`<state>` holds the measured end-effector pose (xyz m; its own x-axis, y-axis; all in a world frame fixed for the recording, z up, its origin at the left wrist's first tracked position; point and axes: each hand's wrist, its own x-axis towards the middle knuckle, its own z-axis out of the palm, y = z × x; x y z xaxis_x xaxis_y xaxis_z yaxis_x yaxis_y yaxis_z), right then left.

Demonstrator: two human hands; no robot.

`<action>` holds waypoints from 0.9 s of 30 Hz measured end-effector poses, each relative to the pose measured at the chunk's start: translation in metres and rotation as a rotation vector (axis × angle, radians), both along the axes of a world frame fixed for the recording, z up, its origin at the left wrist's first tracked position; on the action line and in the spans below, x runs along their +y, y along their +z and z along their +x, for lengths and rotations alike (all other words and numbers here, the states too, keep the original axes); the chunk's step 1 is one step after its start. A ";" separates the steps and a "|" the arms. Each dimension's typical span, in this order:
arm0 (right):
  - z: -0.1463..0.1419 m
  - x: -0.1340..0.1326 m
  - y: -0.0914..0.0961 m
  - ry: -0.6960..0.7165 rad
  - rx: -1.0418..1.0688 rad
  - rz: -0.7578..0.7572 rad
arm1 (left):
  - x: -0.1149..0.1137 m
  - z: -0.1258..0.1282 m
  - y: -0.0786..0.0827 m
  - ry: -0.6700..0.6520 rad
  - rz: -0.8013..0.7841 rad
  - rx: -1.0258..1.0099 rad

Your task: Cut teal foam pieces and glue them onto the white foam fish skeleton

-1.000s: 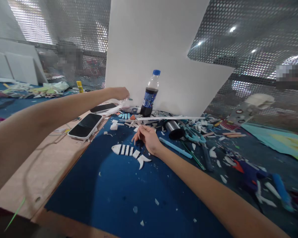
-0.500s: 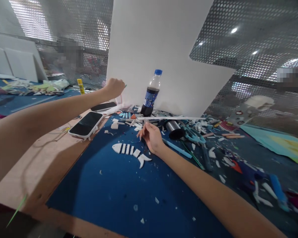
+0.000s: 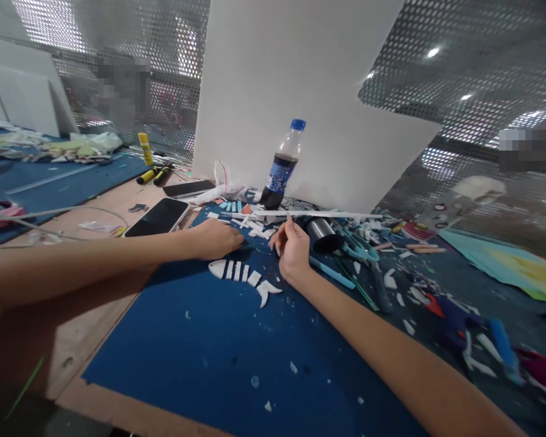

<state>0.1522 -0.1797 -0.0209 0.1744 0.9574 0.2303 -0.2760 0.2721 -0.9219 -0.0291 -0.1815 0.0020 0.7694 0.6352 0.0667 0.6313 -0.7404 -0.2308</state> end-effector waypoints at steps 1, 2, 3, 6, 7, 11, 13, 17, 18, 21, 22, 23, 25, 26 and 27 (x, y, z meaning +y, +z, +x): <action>0.000 0.000 0.000 0.002 -0.003 -0.008 | 0.001 -0.001 0.000 -0.007 0.001 0.008; 0.000 -0.001 0.001 0.004 -0.007 -0.016 | 0.002 -0.001 0.001 -0.013 0.000 0.015; 0.001 -0.001 0.001 0.007 -0.010 -0.024 | 0.002 -0.002 0.001 -0.015 -0.002 0.015; 0.001 -0.002 0.002 0.024 -0.025 -0.045 | 0.002 -0.003 0.000 0.008 -0.001 -0.027; 0.001 -0.002 0.002 0.031 -0.030 -0.047 | 0.002 -0.003 -0.001 0.016 0.001 -0.046; 0.002 -0.003 0.000 0.067 -0.051 -0.029 | 0.000 -0.006 -0.003 0.039 0.026 -0.103; 0.002 -0.003 -0.001 0.079 -0.073 -0.022 | -0.001 -0.008 -0.003 0.055 0.057 -0.142; 0.004 -0.003 -0.002 0.084 -0.106 -0.023 | -0.001 -0.013 -0.006 0.083 0.099 -0.251; 0.004 -0.003 -0.003 0.084 -0.108 -0.025 | 0.000 -0.014 -0.007 0.081 0.103 -0.271; 0.004 -0.003 -0.003 0.084 -0.110 -0.034 | 0.001 -0.015 -0.011 0.054 0.120 -0.314; 0.003 -0.003 -0.002 0.087 -0.114 -0.036 | 0.002 -0.015 -0.011 0.041 0.124 -0.322; 0.003 -0.004 -0.002 0.092 -0.117 -0.039 | 0.002 -0.015 -0.012 0.024 0.124 -0.326; 0.003 -0.005 -0.001 0.100 -0.115 -0.044 | 0.003 -0.015 -0.012 -0.010 0.114 -0.318; 0.003 -0.005 -0.001 0.103 -0.110 -0.049 | 0.003 -0.015 -0.012 -0.023 0.106 -0.310; 0.003 -0.005 0.000 0.105 -0.104 -0.054 | 0.004 -0.015 -0.012 -0.033 0.099 -0.304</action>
